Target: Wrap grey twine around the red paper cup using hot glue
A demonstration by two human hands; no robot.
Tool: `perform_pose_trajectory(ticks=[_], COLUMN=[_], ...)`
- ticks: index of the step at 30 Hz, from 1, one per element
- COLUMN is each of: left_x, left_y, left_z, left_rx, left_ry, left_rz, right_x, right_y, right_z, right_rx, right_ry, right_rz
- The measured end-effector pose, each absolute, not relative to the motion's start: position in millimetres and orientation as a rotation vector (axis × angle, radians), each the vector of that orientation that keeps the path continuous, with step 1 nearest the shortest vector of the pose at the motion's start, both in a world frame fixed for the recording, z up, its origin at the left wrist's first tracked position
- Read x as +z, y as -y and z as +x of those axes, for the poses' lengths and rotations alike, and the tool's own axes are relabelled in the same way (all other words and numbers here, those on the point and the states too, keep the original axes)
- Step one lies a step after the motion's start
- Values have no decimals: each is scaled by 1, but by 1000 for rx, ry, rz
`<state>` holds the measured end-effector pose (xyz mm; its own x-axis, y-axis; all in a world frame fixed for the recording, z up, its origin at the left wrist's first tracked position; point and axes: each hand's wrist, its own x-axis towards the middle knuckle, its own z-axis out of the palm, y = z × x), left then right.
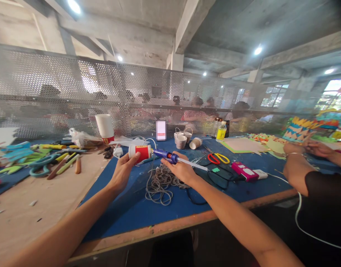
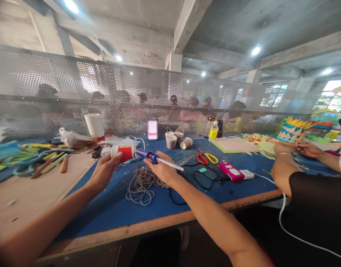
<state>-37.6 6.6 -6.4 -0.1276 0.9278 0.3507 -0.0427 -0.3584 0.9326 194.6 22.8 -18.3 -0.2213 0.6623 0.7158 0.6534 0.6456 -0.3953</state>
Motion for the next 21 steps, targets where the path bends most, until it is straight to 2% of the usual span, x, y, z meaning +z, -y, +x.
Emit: perform_pose_trajectory(ticks=[21], left_x=[-9], left_y=[-6], left_z=[-37], left_rx=[1565], left_ry=[-977], left_rz=[1343], right_x=[-16], right_y=[-23], right_z=[195], right_rx=[-10], right_ry=[1908], right_rz=[-1051])
